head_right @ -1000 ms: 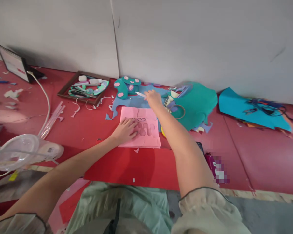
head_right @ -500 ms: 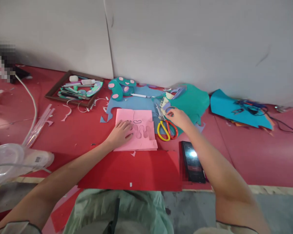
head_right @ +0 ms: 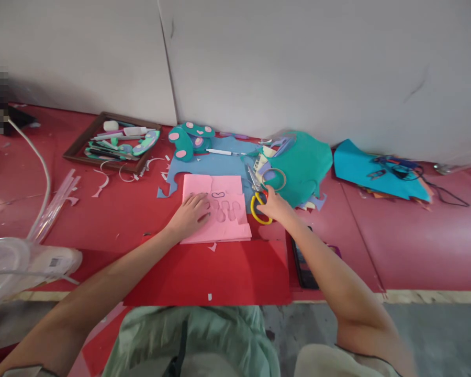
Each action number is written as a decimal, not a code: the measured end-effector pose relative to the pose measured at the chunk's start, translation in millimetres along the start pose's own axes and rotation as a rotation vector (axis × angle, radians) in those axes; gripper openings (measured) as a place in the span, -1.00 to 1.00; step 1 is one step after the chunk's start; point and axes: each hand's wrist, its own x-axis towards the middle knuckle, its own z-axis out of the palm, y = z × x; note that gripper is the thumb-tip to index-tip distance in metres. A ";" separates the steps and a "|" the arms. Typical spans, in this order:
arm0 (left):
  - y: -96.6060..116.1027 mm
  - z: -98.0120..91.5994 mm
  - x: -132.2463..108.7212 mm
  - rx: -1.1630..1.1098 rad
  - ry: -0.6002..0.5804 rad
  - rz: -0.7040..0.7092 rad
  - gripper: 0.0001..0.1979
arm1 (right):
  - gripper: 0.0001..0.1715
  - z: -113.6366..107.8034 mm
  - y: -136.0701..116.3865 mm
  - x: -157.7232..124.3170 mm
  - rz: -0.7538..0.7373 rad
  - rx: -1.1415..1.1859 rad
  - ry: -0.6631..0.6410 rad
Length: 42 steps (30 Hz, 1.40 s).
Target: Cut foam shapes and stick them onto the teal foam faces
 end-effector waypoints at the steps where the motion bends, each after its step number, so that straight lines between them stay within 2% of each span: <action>1: -0.5 0.1 -0.1 -0.001 0.001 0.000 -0.73 | -0.12 1.7 4.1 1.8 0.010 0.037 0.036; 5: -1.5 -0.1 0.0 -0.014 0.000 0.001 -0.74 | -0.24 0.4 23.5 5.2 0.030 0.184 0.218; 9: -3.2 -3.5 3.5 -0.045 -0.039 -0.011 -0.71 | -0.43 -4.3 32.1 -5.9 0.040 0.422 0.304; 12: -7.8 -9.8 14.4 -0.060 -0.070 -0.076 -0.65 | -0.39 -5.1 23.2 -19.7 -0.017 0.619 0.326; 15: -13.8 -18.7 33.6 -0.047 -0.121 -0.121 -0.65 | -0.37 -5.9 1.8 -33.4 -0.079 0.886 0.295; 18: -16.1 -27.7 50.2 -0.020 -0.190 -0.135 -0.62 | -0.36 -7.8 -23.0 -44.5 -0.075 1.174 0.121; 20: -14.7 -32.3 53.1 0.003 -0.163 -0.229 -0.56 | -0.36 -7.7 -36.4 -49.4 -0.058 1.326 -0.048; 22: -11.9 -35.5 48.0 0.032 -0.042 -0.376 -0.56 | -0.43 -5.7 -46.0 -51.8 -0.061 1.423 -0.162; 25: -8.9 -37.9 33.0 0.020 0.149 -0.577 -0.65 | -0.61 -1.4 -56.1 -52.4 -0.053 1.452 -0.259; 27: -9.8 -38.5 25.6 -0.049 0.144 -0.679 -0.68 | -0.65 -0.3 -62.8 -53.9 -0.016 1.423 -0.325; 30: -16.8 -37.6 24.7 -0.208 0.061 -0.758 -0.72 | -0.54 -3.3 -74.1 -61.5 0.004 1.436 -0.340; 33: -25.7 -34.6 31.6 -0.357 0.060 -0.762 -0.76 | -0.37 -7.8 -82.3 -73.4 -0.045 1.523 -0.298; 36: -25.9 -33.4 36.8 -0.432 0.105 -0.692 -0.78 | -0.25 -8.9 -83.6 -83.7 -0.096 1.587 -0.370; 38: -19.2 -35.1 37.9 -0.468 0.190 -0.616 -0.80 | -0.19 -7.7 -82.1 -89.6 -0.110 1.598 -0.408; 42: -2.9 -43.8 41.8 -0.592 0.366 -0.507 -0.83 | -0.20 -5.4 -79.8 -102.4 -0.124 1.568 -0.450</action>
